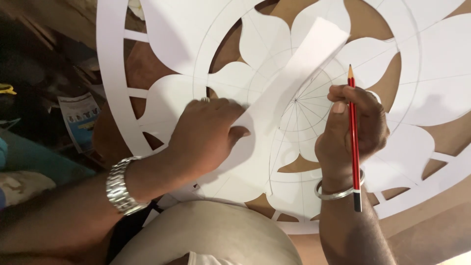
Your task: The recorder is tracing paper patterns onto a large circular template for a decorative design project.
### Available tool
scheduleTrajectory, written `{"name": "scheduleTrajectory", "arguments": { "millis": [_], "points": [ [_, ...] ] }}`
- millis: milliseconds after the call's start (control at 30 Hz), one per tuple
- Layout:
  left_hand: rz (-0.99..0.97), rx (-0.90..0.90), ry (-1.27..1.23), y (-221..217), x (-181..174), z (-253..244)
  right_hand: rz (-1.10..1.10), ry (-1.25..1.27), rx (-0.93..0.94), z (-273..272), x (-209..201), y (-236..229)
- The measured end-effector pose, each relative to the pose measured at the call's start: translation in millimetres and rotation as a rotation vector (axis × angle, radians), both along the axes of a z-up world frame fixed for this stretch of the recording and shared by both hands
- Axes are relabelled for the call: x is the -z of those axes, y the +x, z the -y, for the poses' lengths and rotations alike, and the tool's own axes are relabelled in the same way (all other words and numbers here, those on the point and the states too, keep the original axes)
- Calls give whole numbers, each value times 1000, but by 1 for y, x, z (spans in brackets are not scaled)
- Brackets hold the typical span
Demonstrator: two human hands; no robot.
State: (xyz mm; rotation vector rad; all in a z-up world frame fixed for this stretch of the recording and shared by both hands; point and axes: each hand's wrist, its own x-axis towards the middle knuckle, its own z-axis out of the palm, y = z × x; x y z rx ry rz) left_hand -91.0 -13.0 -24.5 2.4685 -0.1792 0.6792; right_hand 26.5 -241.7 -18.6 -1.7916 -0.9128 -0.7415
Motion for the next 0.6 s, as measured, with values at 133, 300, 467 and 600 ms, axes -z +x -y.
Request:
{"name": "scheduleTrajectory", "arguments": {
  "millis": [133, 300, 467, 600],
  "points": [
    [-186, 166, -316, -3, -34, -21, -75, 104, -53, -1, -4, -2],
    [95, 240, -429, -23, -81, -98, -104, 132, -85, 2, -1, 0],
    [39, 455, -429, -23, -89, -94, -178, 178, -116, 14, 12, 0],
    [-1, 573, -454, -20, -79, -91, -241, 158, -59, 20, 22, -10]
  ]
}}
